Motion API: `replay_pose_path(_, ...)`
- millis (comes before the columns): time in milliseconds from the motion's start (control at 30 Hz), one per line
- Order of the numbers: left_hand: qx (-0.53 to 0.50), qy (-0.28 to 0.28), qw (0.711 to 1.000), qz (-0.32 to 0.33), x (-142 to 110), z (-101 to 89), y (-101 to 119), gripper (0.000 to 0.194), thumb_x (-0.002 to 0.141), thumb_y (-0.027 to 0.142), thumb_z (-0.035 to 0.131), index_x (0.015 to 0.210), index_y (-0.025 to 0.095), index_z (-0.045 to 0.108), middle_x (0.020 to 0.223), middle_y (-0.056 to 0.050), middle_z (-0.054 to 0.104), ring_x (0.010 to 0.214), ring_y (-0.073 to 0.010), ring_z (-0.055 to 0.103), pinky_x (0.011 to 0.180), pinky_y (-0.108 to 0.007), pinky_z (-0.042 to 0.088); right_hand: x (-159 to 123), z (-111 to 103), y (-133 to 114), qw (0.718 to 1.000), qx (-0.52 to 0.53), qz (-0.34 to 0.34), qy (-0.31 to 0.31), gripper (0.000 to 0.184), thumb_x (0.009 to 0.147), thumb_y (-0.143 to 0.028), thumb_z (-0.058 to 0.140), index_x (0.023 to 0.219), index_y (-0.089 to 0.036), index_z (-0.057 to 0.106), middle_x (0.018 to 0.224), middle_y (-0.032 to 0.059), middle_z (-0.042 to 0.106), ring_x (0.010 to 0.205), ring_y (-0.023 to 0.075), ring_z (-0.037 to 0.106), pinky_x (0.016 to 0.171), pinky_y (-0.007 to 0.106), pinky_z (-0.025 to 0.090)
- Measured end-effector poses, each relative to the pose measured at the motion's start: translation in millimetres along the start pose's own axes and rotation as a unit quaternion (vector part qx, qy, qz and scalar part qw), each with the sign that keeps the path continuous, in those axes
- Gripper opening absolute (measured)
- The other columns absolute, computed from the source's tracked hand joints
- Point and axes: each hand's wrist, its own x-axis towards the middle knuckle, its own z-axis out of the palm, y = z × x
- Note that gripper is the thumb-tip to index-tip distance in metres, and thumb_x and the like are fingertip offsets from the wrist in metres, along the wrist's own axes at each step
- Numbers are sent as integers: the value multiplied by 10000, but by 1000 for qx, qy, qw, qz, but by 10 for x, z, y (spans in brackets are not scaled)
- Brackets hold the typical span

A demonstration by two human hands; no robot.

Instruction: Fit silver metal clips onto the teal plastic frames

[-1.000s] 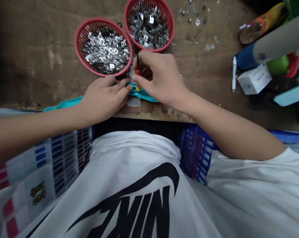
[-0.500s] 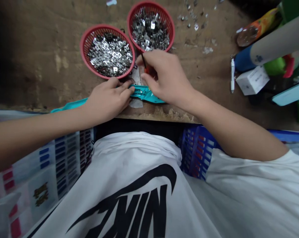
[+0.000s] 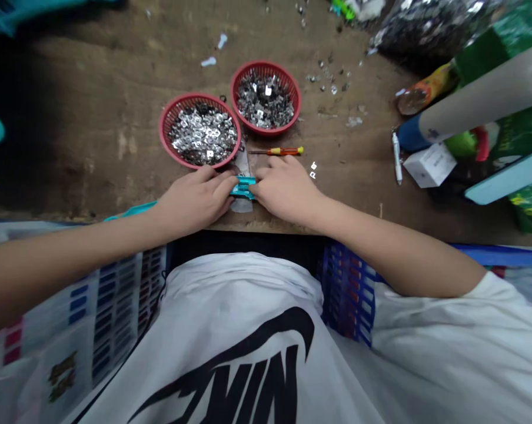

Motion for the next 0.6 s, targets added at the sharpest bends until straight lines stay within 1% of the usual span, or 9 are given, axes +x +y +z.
replay_pose_path(67, 10, -15, 1000, 3, 1, -27, 5, 400, 1247, 149, 520, 1394, 105, 890, 1631, -299, 843, 1281, -441, 782, 1103, -590, 735, 19, -61, -47, 999, -13, 2, -34, 424, 1324, -304, 603, 1444, -186, 992, 1395, 214, 938, 1342, 410, 656, 1025, 503, 392)
replay_pose_path(133, 21, -24, 999, 5, 1, -43, 6, 370, 1244, 149, 549, 1375, 120, 894, 1632, -278, 851, 1274, -430, 787, 1098, -572, 740, 35, -113, -47, 998, -18, 4, -52, 404, 1325, -287, 617, 1466, -189, 983, 1412, 207, 942, 1337, 400, 669, 984, 478, 375)
replay_pose_path(200, 33, -29, 999, 4, 7, -50, 4, 387, 1246, 145, 557, 1449, 106, 884, 1586, -266, 874, 1246, -419, 797, 1106, -557, 745, 44, -152, -25, 998, -20, 4, -68, 389, 1330, -288, 628, 1478, -211, 979, 1426, 192, 944, 1335, 395, 698, 950, 460, 361)
replay_pose_path(267, 36, -39, 999, 4, 16, -57, -3, 420, 1251, 143, 557, 1530, 81, 865, 1590, -273, 875, 1254, -412, 808, 1144, -546, 744, 52, -169, 5, 997, -23, 0, -77, 384, 1339, -300, 630, 1477, -229, 981, 1428, 184, 944, 1356, 398, 725, 945, 455, 365)
replay_pose_path(333, 29, -55, 998, 5, 25, -74, -19, 438, 1259, 155, 568, 1582, 73, 851, 1665, -283, 848, 1325, -409, 813, 1205, -542, 732, 74, -153, 35, 998, -24, -4, -62, 372, 1341, -323, 645, 1437, -232, 993, 1441, 180, 939, 1395, 403, 740, 976, 458, 394)
replay_pose_path(400, 22, -73, 997, -3, 36, -103, -36, 450, 1264, 163, 585, 1623, 82, 843, 1749, -279, 810, 1441, -406, 801, 1284, -539, 709, 111, -105, 58, 999, -20, -4, -31, 343, 1330, -359, 693, 1421, -220, 993, 1509, 185, 921, 1453, 409, 744, 1039, 462, 437)
replay_pose_path(467, 26, -89, 996, -15, 52, -138, -30, 477, 1264, 152, 595, 1676, 82, 825, 1759, -275, 807, 1499, -402, 795, 1327, -534, 693, 155, -34, 66, 1000, -10, -2, -10, 347, 1300, -409, 772, 1508, -195, 951, 1614, 203, 880, 1511, 421, 747, 1105, 466, 484)
replay_pose_path(500, 31, -94, 995, -20, 63, -153, -13, 485, 1263, 142, 599, 1688, 73, 821, 1745, -278, 815, 1494, -401, 801, 1325, -531, 695, 175, 6, 62, 1000, -6, -1, -7, 406, 1276, -441, 822, 1573, -180, 912, 1658, 218, 856, 1532, 430, 749, 1130, 467, 506)
replay_pose_path(600, 54, -101, 993, -28, 100, -194, 105, 484, 1257, 106, 593, 1677, 21, 817, 1721, -302, 821, 1449, -403, 827, 1270, -518, 717, 216, 124, 20, 1000, -2, 12, -4, 693, 1171, -531, 965, 1710, -136, 782, 1716, 274, 806, 1560, 463, 749, 1172, 478, 562)
